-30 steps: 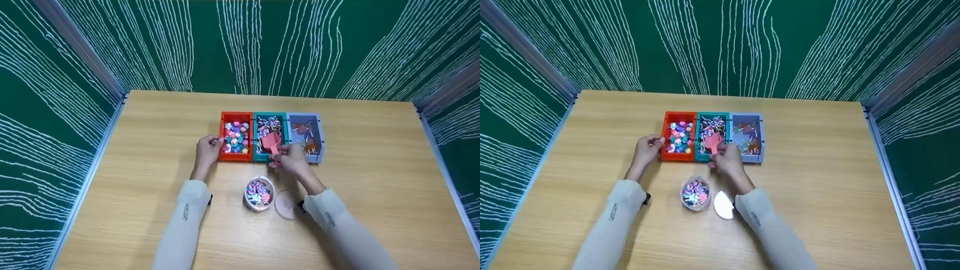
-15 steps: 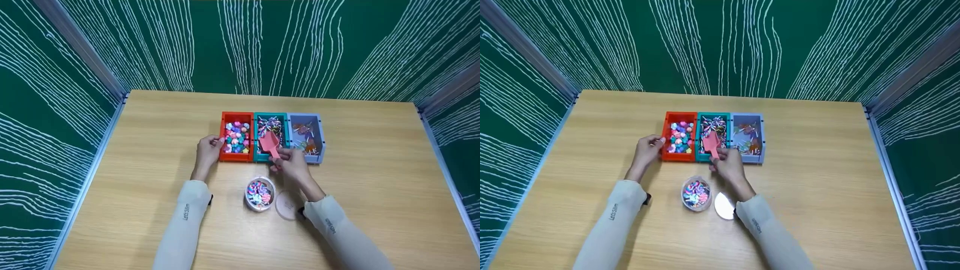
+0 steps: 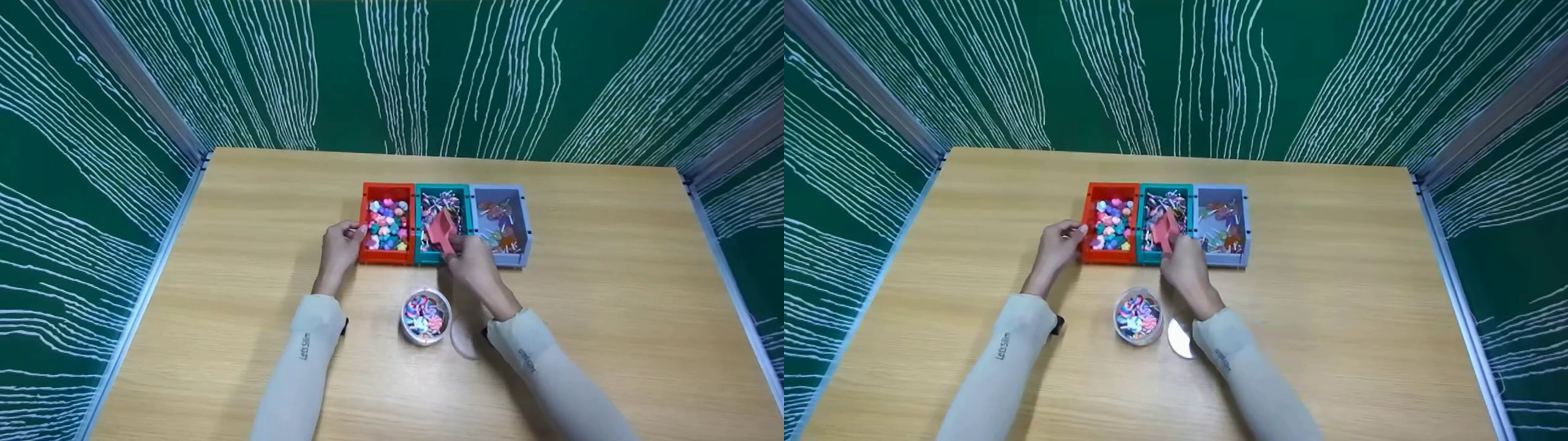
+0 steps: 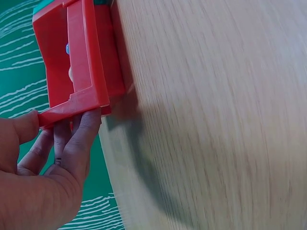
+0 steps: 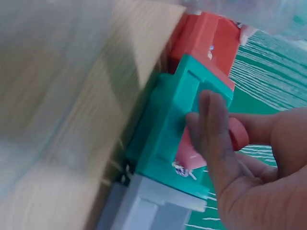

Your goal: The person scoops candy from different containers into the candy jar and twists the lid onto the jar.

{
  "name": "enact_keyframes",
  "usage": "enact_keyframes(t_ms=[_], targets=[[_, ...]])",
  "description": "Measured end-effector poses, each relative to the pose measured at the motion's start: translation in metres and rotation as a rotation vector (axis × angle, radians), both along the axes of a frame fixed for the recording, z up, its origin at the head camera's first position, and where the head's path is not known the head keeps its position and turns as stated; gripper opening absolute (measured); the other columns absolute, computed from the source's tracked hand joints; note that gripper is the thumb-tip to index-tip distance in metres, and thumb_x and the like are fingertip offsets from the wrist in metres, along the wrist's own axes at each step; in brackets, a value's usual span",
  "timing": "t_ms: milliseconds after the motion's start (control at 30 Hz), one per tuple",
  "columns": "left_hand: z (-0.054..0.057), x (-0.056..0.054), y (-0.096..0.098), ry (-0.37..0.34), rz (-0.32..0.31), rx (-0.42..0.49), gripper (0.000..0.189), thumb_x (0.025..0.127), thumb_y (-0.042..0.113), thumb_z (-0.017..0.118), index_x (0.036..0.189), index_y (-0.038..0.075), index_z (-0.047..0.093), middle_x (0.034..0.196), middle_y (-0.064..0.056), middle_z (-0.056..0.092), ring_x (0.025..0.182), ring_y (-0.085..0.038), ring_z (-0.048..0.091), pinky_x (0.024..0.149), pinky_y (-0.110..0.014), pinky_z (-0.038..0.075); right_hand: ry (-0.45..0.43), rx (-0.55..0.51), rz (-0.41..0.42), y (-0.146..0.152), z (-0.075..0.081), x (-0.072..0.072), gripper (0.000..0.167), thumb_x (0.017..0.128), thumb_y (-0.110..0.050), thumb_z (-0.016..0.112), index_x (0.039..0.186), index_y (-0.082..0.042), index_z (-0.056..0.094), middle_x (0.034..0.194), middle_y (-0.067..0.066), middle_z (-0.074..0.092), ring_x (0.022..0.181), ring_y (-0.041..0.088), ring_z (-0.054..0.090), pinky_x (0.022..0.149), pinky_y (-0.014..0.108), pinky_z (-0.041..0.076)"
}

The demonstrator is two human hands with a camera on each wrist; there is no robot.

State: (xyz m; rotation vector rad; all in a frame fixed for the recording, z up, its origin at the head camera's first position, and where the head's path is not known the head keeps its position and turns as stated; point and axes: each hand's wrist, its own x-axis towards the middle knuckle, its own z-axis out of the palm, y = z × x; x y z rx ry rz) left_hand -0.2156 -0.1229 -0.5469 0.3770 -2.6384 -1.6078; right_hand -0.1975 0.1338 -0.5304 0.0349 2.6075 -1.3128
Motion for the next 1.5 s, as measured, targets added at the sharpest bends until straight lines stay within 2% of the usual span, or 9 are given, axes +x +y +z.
enact_keyframes(t_ms=[100,200,467,667,733,900,1000,1267,1500], targets=[[0.000,0.000,0.001,-0.001,-0.005,0.008,0.022,0.105,0.013,0.066,0.116,-0.004,0.076,0.095,-0.014,0.070,0.088,-0.023,0.060,0.081,-0.034,0.053,-0.034,-0.131,-0.031,0.002,-0.005,-0.006,0.043,0.098,0.006,0.064,0.141,0.012,0.059,0.124,0.030,0.071,0.099,0.031,0.074,0.080,0.031,0.063],[0.001,0.000,0.002,0.011,-0.016,0.013,0.022,0.105,0.012,0.066,0.115,-0.004,0.076,0.095,-0.014,0.070,0.088,-0.024,0.060,0.081,-0.034,0.053,-0.072,-0.241,-0.067,0.004,-0.008,-0.008,0.044,0.099,0.008,0.062,0.143,0.014,0.055,0.122,0.032,0.071,0.085,0.030,0.076,0.075,0.033,0.064],[-0.002,0.002,-0.001,0.029,-0.023,0.012,0.022,0.104,0.012,0.067,0.116,-0.004,0.076,0.097,-0.017,0.072,0.090,-0.027,0.063,0.085,-0.038,0.055,0.026,-0.183,-0.004,0.003,-0.011,-0.006,0.041,0.100,0.007,0.063,0.141,0.013,0.058,0.118,0.031,0.073,0.079,0.034,0.076,0.070,0.036,0.064],[-0.001,0.002,-0.001,0.016,-0.032,0.018,0.023,0.104,0.012,0.067,0.117,-0.004,0.076,0.096,-0.016,0.072,0.089,-0.026,0.063,0.085,-0.036,0.054,-0.099,-0.308,-0.079,0.012,-0.014,-0.003,0.046,0.103,0.009,0.056,0.149,0.009,0.052,0.123,0.030,0.071,0.074,0.019,0.072,0.072,0.028,0.063],[-0.001,0.002,-0.001,0.021,-0.030,0.020,0.022,0.104,0.012,0.067,0.116,-0.005,0.076,0.096,-0.016,0.072,0.089,-0.026,0.063,0.085,-0.036,0.054,-0.097,-0.330,-0.087,0.013,-0.014,-0.003,0.046,0.104,0.010,0.054,0.149,0.009,0.051,0.124,0.030,0.071,0.075,0.015,0.071,0.071,0.024,0.062],[0.000,0.001,-0.002,0.030,-0.026,0.019,0.021,0.104,0.011,0.067,0.114,-0.005,0.076,0.096,-0.017,0.072,0.090,-0.027,0.064,0.085,-0.037,0.055,0.011,-0.221,-0.033,0.008,-0.015,-0.004,0.045,0.104,0.007,0.056,0.148,0.008,0.052,0.124,0.028,0.071,0.080,0.023,0.072,0.068,0.024,0.060],[-0.001,0.001,-0.002,0.022,-0.030,0.013,0.022,0.104,0.012,0.067,0.115,-0.005,0.076,0.097,-0.018,0.072,0.090,-0.027,0.064,0.085,-0.037,0.055,0.019,-0.195,-0.034,0.006,-0.015,-0.003,0.045,0.104,0.007,0.055,0.149,0.007,0.053,0.122,0.027,0.072,0.080,0.025,0.072,0.068,0.026,0.060],[-0.001,0.002,-0.002,0.038,-0.026,0.021,0.021,0.103,0.010,0.068,0.113,-0.005,0.077,0.091,-0.015,0.070,0.085,-0.024,0.061,0.078,-0.031,0.052,-0.050,-0.391,-0.138,0.004,-0.018,-0.006,0.044,0.102,0.013,0.054,0.146,0.013,0.053,0.118,0.033,0.072,0.067,0.011,0.068,0.065,0.022,0.060],[0.001,0.002,-0.002,0.048,-0.022,0.022,0.020,0.103,0.010,0.068,0.112,-0.005,0.077,0.093,-0.017,0.072,0.087,-0.026,0.064,0.080,-0.034,0.054,-0.144,-0.465,-0.222,0.004,-0.015,-0.003,0.047,0.104,0.011,0.053,0.151,0.007,0.051,0.124,0.029,0.071,0.072,0.013,0.069,0.072,0.023,0.061]])
